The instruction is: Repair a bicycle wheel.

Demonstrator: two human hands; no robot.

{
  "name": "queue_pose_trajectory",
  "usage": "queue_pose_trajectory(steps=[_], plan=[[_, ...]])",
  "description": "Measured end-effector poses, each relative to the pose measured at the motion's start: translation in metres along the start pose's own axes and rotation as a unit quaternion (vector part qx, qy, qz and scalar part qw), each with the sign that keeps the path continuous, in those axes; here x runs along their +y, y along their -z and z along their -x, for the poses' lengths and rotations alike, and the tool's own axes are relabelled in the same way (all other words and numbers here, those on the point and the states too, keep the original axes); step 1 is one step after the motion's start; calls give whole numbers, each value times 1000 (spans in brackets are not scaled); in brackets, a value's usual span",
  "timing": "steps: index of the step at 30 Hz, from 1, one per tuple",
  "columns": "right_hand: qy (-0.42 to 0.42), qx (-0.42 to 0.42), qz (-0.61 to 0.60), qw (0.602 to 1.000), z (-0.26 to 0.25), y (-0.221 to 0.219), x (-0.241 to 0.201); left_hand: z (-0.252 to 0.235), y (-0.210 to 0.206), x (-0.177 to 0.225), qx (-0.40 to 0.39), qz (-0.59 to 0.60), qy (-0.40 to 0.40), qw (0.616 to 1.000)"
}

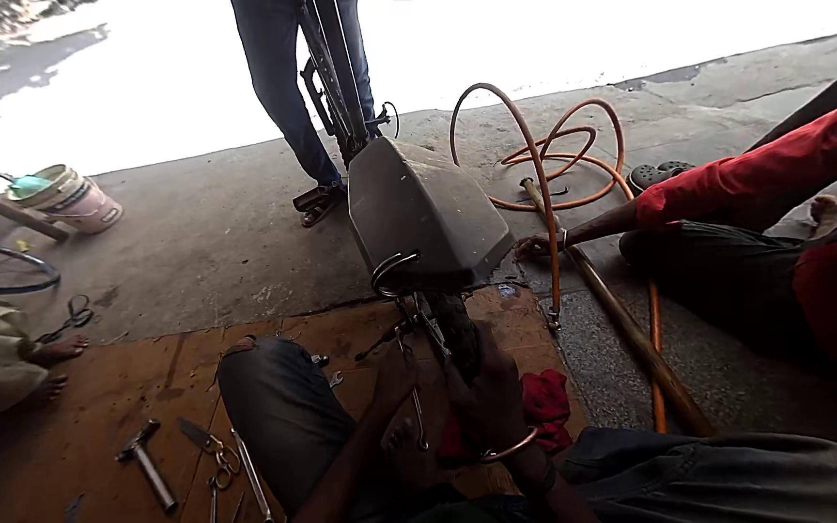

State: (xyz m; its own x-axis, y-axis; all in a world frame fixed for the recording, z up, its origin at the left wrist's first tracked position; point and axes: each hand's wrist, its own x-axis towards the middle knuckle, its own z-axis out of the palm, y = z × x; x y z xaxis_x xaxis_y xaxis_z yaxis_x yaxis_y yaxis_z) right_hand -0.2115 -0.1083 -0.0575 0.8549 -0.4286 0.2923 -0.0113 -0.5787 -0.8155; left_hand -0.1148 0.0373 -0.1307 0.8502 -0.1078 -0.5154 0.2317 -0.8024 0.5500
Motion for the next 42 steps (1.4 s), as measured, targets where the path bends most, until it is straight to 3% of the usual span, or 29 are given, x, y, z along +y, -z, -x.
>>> queue_pose_trajectory(steps=[6,7,10,12,14,18,21,25,27,31,35,39,42], plan=[[-9,-6,0,1000,1,1,-3,-10,41,28,-147,87,90,981],[-14,-9,-1,1000,1,1,-4,-8,35,30,-124,72,89,986],[-17,-7,1,1000,0,1,-7,3,-9,25,44,3,42,998],[-17,0,1,1000,-1,-1,-5,-35,-71,-18,205,-51,-12,977],[-15,-4,2,1000,0,-1,-4,-69,-107,-52,280,-88,-45,955],[-19,-19,-11,1000,-1,3,-9,-16,-50,-17,181,-13,-20,983],[-14,0,-1,1000,1,2,-8,2,-7,-3,48,22,-32,998],[-14,1,8,1000,4,4,-10,-13,35,6,-136,122,48,982],[-15,-6,7,1000,4,5,-10,-13,42,25,-167,165,100,967],[-15,-7,-8,1000,1,7,-9,8,15,28,-30,49,48,997],[-3,5,-15,1000,0,7,-7,18,-5,30,50,4,25,998],[17,4,-22,1000,0,6,-3,-29,-87,-26,214,-30,-43,976],[17,-17,-21,1000,2,4,-8,-22,-74,-29,214,-3,-18,977]])
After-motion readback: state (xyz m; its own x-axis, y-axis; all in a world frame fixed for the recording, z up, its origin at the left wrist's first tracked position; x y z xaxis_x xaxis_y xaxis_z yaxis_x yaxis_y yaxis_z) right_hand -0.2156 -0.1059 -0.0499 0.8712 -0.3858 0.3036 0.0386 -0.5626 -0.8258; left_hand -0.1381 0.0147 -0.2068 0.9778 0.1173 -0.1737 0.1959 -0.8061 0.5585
